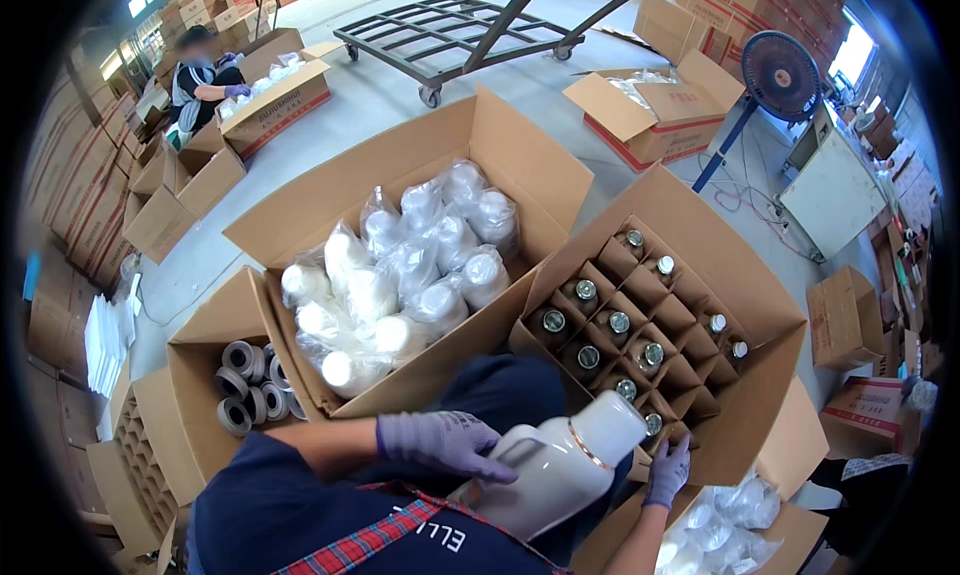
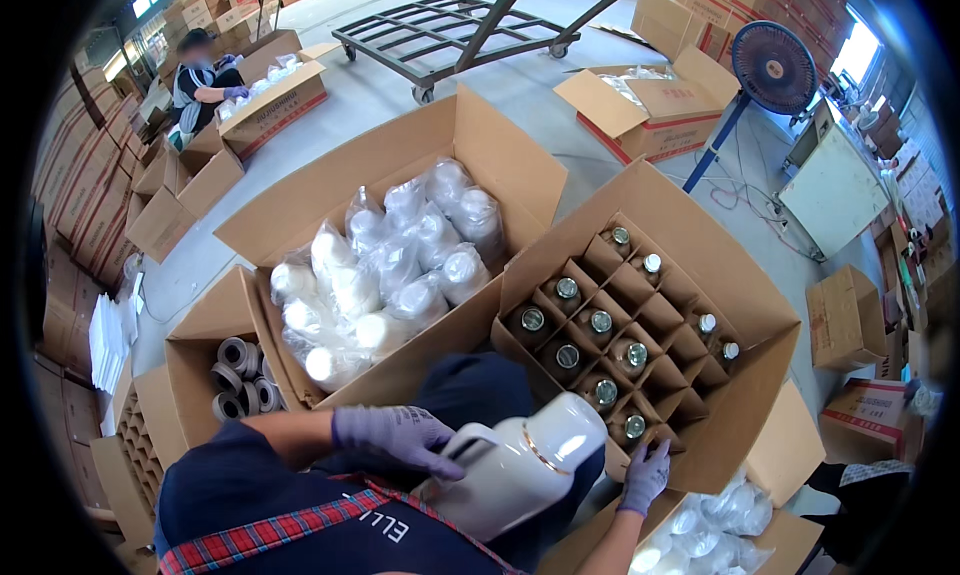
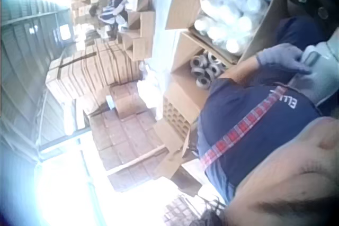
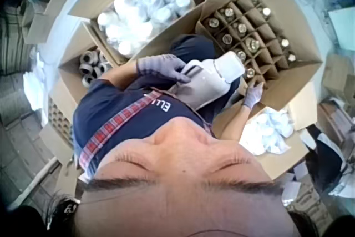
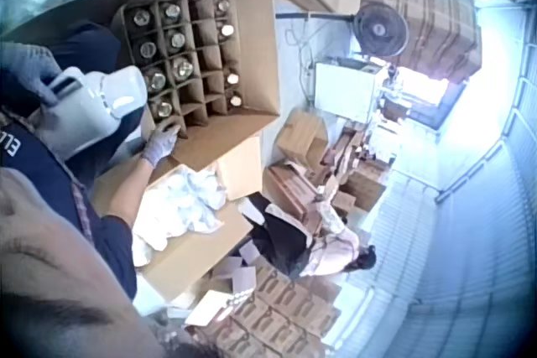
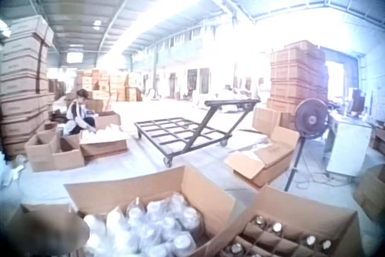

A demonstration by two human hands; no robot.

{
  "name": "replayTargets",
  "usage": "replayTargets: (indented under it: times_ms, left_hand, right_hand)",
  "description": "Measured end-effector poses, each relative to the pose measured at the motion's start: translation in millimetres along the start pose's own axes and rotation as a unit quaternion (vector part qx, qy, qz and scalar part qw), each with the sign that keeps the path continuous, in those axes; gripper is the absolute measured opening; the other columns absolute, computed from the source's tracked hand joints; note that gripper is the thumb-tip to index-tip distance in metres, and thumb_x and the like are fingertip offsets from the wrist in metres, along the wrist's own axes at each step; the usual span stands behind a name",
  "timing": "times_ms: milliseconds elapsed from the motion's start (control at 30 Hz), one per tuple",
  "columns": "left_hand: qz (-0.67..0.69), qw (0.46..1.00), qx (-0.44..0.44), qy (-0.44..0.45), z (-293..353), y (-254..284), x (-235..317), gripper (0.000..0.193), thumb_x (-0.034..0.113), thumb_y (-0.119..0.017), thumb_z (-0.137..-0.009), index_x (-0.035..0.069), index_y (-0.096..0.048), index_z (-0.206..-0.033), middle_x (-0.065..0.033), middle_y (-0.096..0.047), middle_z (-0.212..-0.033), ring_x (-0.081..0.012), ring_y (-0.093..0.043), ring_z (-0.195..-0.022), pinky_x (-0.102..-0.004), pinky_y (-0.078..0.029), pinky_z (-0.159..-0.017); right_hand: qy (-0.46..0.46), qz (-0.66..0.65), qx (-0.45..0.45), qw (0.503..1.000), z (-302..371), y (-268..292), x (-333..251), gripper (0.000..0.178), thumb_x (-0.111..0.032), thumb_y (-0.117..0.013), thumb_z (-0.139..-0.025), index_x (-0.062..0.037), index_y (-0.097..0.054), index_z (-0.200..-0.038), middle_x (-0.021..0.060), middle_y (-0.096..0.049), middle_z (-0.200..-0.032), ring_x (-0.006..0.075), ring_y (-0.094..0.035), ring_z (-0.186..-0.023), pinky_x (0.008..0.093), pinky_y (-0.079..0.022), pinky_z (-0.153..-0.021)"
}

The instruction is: The person assembles a white thermos by inserting a metal liner and a black seal, then screwing on the lid. They wrap the finished thermos in a plastic bag and place it in a cardboard box. The person repeats this process for multiple units.

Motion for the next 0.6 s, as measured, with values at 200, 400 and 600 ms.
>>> replayTargets:
  times_ms: [200, 400, 600]
  left_hand:
    - [-0.384, 0.738, 0.555, 0.011, -99, 288, -78, 0.071, 0.039, -0.067, -0.087, 0.006, -0.038, -0.144, -0.0178, -0.067, -0.109, -0.0359, -0.066, -0.097, -0.0478, -0.052, -0.085]
    - [-0.407, 0.717, 0.559, 0.088, -249, 438, -320, 0.031, 0.027, -0.057, -0.095, 0.004, -0.057, -0.116, -0.0160, -0.066, -0.101, -0.0328, -0.064, -0.094, -0.0423, -0.050, -0.086]
    - [-0.165, 0.865, 0.455, -0.134, -163, 353, -32, 0.020, 0.017, -0.062, -0.093, 0.003, -0.058, -0.080, -0.0141, -0.056, -0.067, -0.0265, -0.054, -0.059, -0.0374, -0.041, -0.057]
  right_hand:
    - [-0.007, -0.202, 0.061, 0.977, 53, 31, -21, 0.043, -0.013, -0.060, -0.091, 0.0047, -0.057, -0.130, 0.0130, -0.067, -0.088, 0.0222, -0.063, -0.077, 0.0344, -0.053, -0.072]
    - [-0.033, -0.167, 0.017, 0.985, 32, 71, -94, 0.037, -0.020, -0.064, -0.091, -0.0050, -0.062, -0.125, 0.0154, -0.070, -0.099, 0.0289, -0.069, -0.089, 0.0380, -0.054, -0.082]
    - [0.082, -0.303, 0.066, 0.947, 33, 162, -123, 0.058, -0.010, -0.073, -0.084, -0.0011, -0.051, -0.137, 0.0162, -0.065, -0.113, 0.0211, -0.069, -0.086, 0.0336, -0.056, -0.078]
Point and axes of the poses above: each hand's wrist, its own z-axis away from the middle knuckle, its own y-axis out of the back of the hand, x = y × z, the point moved 8 cm from there along -z, towards the middle knuckle
